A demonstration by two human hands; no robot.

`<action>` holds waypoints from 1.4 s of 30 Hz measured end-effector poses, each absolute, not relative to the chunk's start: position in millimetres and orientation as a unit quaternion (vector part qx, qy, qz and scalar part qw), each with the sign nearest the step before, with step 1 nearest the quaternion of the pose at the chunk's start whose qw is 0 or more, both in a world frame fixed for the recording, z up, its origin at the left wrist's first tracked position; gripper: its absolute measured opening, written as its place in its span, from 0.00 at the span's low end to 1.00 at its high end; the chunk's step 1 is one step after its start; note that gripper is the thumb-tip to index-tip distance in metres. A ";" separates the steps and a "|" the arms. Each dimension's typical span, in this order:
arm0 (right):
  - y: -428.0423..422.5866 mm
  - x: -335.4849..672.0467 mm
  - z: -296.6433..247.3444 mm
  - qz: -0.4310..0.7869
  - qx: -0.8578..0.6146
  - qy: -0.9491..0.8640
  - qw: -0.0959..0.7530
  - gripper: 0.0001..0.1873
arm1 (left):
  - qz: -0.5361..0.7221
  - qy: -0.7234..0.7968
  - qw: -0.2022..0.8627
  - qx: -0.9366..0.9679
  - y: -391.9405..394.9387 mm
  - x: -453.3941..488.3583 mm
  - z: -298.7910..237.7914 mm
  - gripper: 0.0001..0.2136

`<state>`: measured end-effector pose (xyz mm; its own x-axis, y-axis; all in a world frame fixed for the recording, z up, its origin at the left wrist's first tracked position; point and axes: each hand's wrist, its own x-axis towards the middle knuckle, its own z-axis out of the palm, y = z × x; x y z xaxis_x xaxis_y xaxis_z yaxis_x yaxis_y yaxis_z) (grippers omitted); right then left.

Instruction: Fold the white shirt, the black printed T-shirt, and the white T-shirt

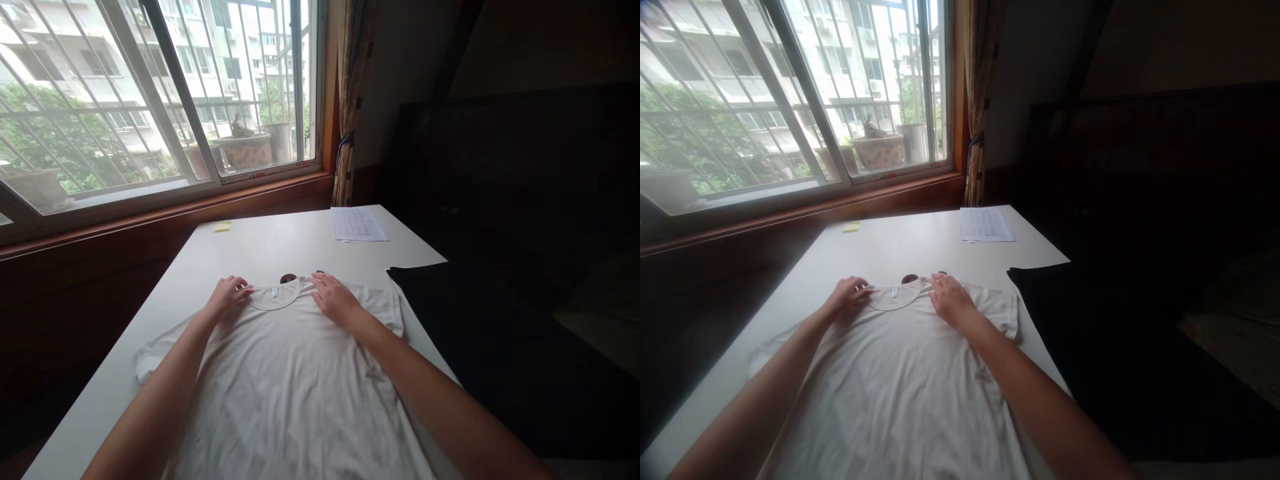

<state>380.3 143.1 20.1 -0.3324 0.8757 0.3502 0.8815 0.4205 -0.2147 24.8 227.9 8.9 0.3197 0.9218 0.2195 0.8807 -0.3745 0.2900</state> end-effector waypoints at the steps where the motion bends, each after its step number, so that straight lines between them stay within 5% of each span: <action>1: 146.4 372.1 19.9 0.004 -0.533 -0.823 0.197 0.25 | 0.174 0.559 0.056 0.809 229.3 25.0 6.9 0.13; 6: 150.7 342.4 5.7 0.044 -0.545 -0.827 0.134 0.32 | 0.188 0.585 0.029 0.789 234.1 34.3 -3.7 0.12; 17: 137.8 348.9 -0.9 0.031 -0.591 -0.787 0.174 0.32 | 0.204 0.632 -0.053 0.745 225.8 26.4 -9.9 0.19; 26: 140.5 354.8 -2.1 0.074 -0.601 -0.790 0.095 0.39 | 0.218 0.585 -0.110 0.773 194.4 25.7 7.0 0.19; 42: 139.5 365.9 -0.6 0.042 -0.602 -0.790 0.109 0.38 | 0.046 0.636 -0.022 0.770 132.6 47.8 -0.3 0.31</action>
<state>365.9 139.5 -0.6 -0.2527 0.9600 0.1206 0.9416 0.2726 -0.1977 47.8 132.6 -0.3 0.1873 0.9773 0.0986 0.9813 -0.1906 0.0250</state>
